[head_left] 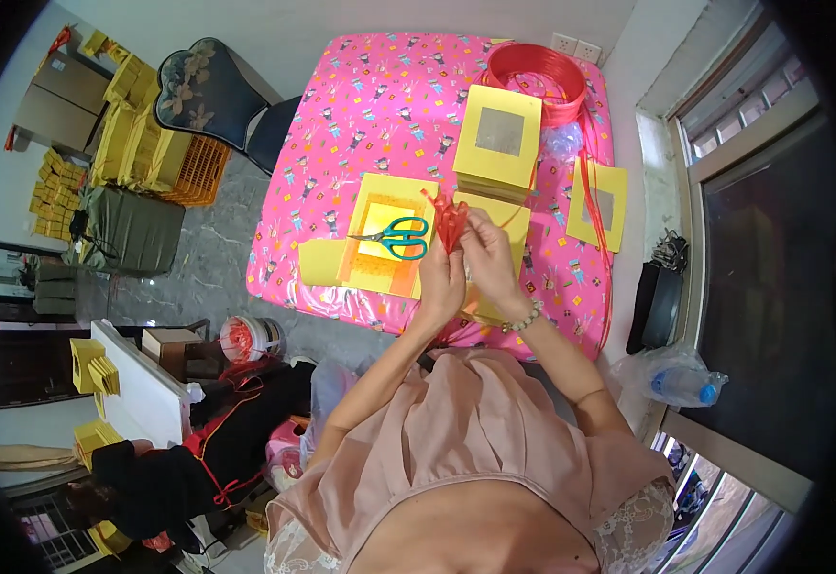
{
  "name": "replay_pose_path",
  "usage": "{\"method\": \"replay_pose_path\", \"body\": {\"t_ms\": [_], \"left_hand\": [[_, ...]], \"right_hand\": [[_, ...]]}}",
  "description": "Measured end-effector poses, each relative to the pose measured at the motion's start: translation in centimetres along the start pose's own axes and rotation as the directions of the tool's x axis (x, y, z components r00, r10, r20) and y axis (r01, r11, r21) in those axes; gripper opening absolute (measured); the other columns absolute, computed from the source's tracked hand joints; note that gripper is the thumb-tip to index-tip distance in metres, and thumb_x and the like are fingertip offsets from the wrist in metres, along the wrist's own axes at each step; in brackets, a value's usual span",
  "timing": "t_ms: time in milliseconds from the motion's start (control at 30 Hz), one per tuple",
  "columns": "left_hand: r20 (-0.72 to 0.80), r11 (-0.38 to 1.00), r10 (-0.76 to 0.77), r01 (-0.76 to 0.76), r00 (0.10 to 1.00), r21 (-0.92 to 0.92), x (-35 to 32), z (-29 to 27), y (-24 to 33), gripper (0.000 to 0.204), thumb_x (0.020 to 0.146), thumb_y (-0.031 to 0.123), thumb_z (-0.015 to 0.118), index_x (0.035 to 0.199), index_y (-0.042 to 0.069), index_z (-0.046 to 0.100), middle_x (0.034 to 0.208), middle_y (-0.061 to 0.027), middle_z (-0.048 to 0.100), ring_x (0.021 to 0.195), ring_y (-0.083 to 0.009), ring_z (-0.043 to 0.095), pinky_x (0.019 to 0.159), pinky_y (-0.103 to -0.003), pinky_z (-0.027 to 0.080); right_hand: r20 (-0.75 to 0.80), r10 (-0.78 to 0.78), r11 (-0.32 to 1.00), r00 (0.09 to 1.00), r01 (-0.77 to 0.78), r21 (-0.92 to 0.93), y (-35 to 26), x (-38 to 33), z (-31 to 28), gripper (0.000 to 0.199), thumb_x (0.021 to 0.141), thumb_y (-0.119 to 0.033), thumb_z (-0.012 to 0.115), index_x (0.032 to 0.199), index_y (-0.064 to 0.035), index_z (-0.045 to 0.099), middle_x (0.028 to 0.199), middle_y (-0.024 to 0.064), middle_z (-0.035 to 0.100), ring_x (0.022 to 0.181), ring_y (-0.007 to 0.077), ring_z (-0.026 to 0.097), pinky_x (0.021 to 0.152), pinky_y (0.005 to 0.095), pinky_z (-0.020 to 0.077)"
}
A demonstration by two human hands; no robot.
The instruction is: Bundling red plastic/paper strips and preparing yellow joss paper boxes.
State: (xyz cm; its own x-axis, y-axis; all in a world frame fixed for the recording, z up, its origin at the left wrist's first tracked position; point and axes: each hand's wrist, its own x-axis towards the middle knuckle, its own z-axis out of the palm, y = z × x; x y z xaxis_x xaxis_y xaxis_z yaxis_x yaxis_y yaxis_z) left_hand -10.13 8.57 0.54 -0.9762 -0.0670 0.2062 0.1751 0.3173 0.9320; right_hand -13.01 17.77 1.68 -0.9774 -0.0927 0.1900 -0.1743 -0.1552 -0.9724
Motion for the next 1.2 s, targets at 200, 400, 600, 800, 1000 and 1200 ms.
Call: {"method": "replay_pose_path", "body": {"t_ms": [200, 400, 600, 800, 1000, 1200], "left_hand": [[-0.198, 0.822, -0.162, 0.021, 0.967, -0.569, -0.8, -2.1, 2.1, 0.019, 0.096, 0.018, 0.038, 0.091, 0.005, 0.051, 0.074, -0.0036, 0.047, 0.071, -0.0171, 0.047, 0.065, -0.03, 0.039], [-0.198, 0.47, -0.198, -0.084, 0.96, -0.879, -0.8, -10.6, 9.4, 0.034, 0.098, 0.039, 0.034, 0.074, 0.015, 0.037, 0.06, 0.0063, 0.024, 0.047, -0.0048, 0.02, 0.042, -0.021, 0.018], [-0.492, 0.539, -0.191, -0.328, 0.849, -0.776, -4.0, -21.4, 3.4, 0.033, 0.099, 0.033, 0.035, 0.073, 0.011, 0.037, 0.058, 0.0047, 0.025, 0.043, -0.0049, 0.018, 0.037, -0.021, 0.016], [-0.357, 0.124, -0.633, -0.365, 0.687, -0.923, -12.6, -29.0, -15.8, 0.035, 0.084, 0.011, 0.04, 0.052, 0.015, 0.024, 0.048, 0.0024, 0.019, 0.039, -0.0104, 0.019, 0.035, -0.026, 0.019], [-0.343, 0.309, -0.86, -0.149, 0.378, -0.939, -25.2, -28.1, -28.8, 0.026, 0.082, 0.023, 0.043, 0.059, 0.015, 0.035, 0.051, 0.0011, 0.03, 0.043, -0.0144, 0.03, 0.041, -0.03, 0.029], [-0.736, 0.262, -0.554, 0.92, 0.39, 0.29, -20.4, -19.4, -20.9, 0.053, 0.087, 0.039, 0.055, 0.112, -0.007, 0.052, 0.106, -0.0196, 0.06, 0.1, -0.0291, 0.057, 0.089, -0.041, 0.042]], "right_hand": [[0.407, 0.007, 0.992, 0.913, -0.056, 0.11, -2.4, -2.4, 1.1, 0.054, 0.094, -0.042, 0.04, 0.125, 0.0013, 0.036, 0.12, 0.0089, 0.041, 0.114, 0.0181, 0.039, 0.099, 0.0321, 0.0301], [0.812, 0.387, 0.921, 0.437, -0.224, -0.319, -2.6, -4.9, 0.6, 0.032, 0.088, -0.032, 0.058, 0.101, -0.002, 0.055, 0.062, 0.002, 0.053, 0.055, 0.0092, 0.05, 0.054, 0.0256, 0.0441], [0.839, 0.509, 0.852, 0.191, -0.25, -0.46, -3.0, -2.3, -6.3, 0.033, 0.09, -0.033, 0.056, 0.098, -0.0011, 0.057, 0.071, 0.0011, 0.056, 0.062, 0.0069, 0.053, 0.056, 0.0248, 0.0449], [0.752, 0.643, 0.755, 0.144, -0.284, -0.591, -4.8, 1.4, -12.9, 0.029, 0.09, -0.027, 0.057, 0.102, -0.0001, 0.057, 0.069, -0.0038, 0.052, 0.058, 0.0034, 0.048, 0.053, 0.0199, 0.0405], [0.666, 0.733, 0.659, 0.136, -0.384, -0.647, -6.5, 3.4, -14.9, 0.028, 0.092, -0.028, 0.053, 0.099, -0.0021, 0.058, 0.069, -0.0041, 0.05, 0.059, 0.0028, 0.046, 0.052, 0.0195, 0.037], [0.724, 0.647, 0.727, 0.239, 0.093, -0.68, -5.6, 2.8, -12.0, 0.034, 0.094, -0.032, 0.045, 0.099, -0.0011, 0.057, 0.077, 0.0068, 0.058, 0.072, 0.0139, 0.055, 0.063, 0.0281, 0.0427]]}}
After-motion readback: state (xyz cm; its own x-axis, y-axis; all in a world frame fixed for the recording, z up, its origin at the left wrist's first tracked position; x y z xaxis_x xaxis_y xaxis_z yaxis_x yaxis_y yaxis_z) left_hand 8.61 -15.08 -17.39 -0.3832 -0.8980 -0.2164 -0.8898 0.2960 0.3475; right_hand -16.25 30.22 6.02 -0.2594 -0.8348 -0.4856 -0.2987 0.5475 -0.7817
